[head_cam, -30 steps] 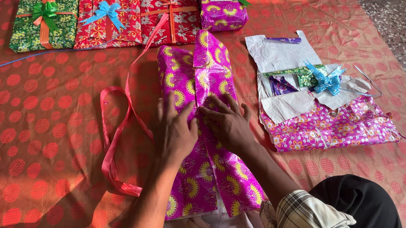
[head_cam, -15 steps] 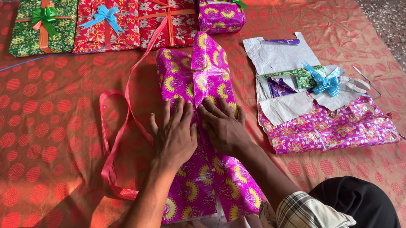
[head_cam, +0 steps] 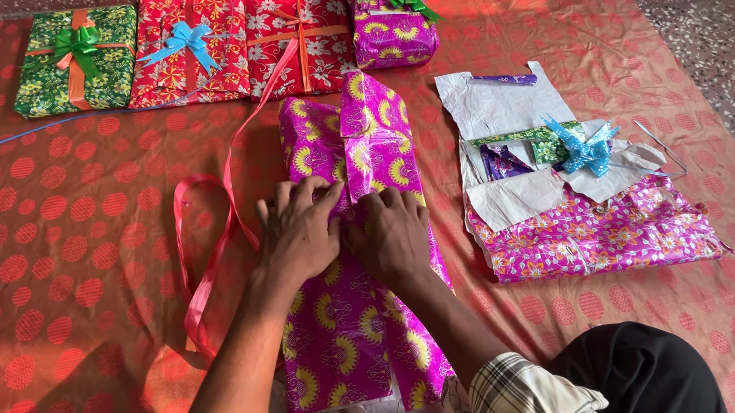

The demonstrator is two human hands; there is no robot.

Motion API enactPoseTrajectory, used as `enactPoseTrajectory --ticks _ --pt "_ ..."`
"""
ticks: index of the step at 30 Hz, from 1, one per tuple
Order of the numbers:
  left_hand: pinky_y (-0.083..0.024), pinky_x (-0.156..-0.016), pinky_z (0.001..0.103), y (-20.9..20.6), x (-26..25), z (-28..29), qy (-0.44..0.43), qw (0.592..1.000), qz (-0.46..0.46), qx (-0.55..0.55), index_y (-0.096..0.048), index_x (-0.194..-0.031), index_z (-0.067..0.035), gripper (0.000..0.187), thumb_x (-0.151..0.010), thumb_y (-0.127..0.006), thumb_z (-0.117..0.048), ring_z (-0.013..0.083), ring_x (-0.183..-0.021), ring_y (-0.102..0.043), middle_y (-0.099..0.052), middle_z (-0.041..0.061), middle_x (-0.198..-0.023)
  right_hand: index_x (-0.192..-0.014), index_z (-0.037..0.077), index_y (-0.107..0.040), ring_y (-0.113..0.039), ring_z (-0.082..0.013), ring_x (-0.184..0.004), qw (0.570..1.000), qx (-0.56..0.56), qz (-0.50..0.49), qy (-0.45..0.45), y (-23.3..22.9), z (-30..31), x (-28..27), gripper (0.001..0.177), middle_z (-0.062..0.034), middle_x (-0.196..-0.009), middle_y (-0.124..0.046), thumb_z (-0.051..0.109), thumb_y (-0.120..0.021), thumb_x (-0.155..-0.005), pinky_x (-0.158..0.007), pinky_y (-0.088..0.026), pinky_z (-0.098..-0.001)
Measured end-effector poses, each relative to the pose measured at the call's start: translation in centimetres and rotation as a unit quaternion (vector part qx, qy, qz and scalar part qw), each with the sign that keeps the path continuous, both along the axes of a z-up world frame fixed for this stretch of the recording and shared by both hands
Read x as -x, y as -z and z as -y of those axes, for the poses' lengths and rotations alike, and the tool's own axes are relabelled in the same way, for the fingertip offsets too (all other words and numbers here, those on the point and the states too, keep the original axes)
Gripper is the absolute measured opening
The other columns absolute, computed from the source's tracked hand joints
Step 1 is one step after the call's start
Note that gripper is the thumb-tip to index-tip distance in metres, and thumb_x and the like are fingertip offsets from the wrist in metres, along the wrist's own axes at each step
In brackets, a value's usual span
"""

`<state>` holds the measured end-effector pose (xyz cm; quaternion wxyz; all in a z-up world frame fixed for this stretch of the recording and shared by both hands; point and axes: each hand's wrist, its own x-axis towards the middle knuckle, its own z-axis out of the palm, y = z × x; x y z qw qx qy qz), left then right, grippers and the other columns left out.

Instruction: The person wraps a small rectangular box with purple and yellow patterned paper, folds the edges, and secures the package with a red ribbon. The person then places the wrapped gift with other finished gifts on the floor.

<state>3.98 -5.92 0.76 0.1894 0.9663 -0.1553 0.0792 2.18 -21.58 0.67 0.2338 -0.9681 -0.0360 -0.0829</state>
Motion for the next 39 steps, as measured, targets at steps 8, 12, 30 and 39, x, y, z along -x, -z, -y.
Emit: enactPoseTrajectory --ticks 8,12,30,39 --pt "-0.035 -0.102 0.056 0.2 -1.6 -0.6 0.016 0.998 -0.066 -0.016 -0.063 -0.138 -0.027 0.06 -0.079 -0.074 -0.026 0.0284 -0.126 -0.043 -0.053 -0.001 -0.136 -0.09 0.008 -0.072 -0.061 -0.0274 -0.09 0.998 -0.045 0.02 0.029 1.2 -0.2 -1.1 0.02 -0.0102 -0.092 -0.065 0.028 -0.07 -0.087 -0.087 -0.043 -0.045" --pt "-0.038 -0.104 0.055 1.4 -1.9 -0.2 -0.012 0.997 -0.046 0.066 -0.071 -0.131 -0.031 0.04 -0.092 -0.066 -0.03 0.0288 -0.121 -0.047 -0.06 -0.003 -0.129 -0.085 0.007 -0.072 -0.061 -0.0275 -0.089 0.996 -0.057 0.058 0.021 2.1 -0.5 -1.1 0.018 -0.0095 -0.088 -0.065 0.026 -0.072 -0.084 -0.084 -0.041 -0.0459" --pt "-0.038 -0.104 0.062 2.7 -3.3 2.8 -0.259 0.943 -0.042 0.204 -0.038 -0.146 -0.024 0.111 -0.056 -0.1 -0.043 0.045 -0.137 -0.036 -0.04 0.023 -0.146 -0.102 0.008 -0.078 -0.064 -0.0322 -0.1 0.992 -0.061 0.107 0.025 2.0 2.7 -1.2 0.026 -0.0139 -0.102 -0.069 0.027 -0.07 -0.085 -0.09 -0.047 -0.0483" --pt "-0.047 -0.11 0.047 2.9 -4.9 1.6 -0.314 0.873 -0.278 0.25 0.0 -0.163 -0.003 0.149 -0.06 -0.097 -0.049 0.0415 -0.136 -0.054 -0.045 0.031 -0.153 -0.129 -0.001 -0.067 -0.071 -0.0228 -0.102 0.885 -0.405 -0.219 0.063 4.9 9.0 -1.1 0.054 -0.0154 -0.112 -0.076 0.038 -0.07 -0.092 -0.086 -0.056 -0.0363"
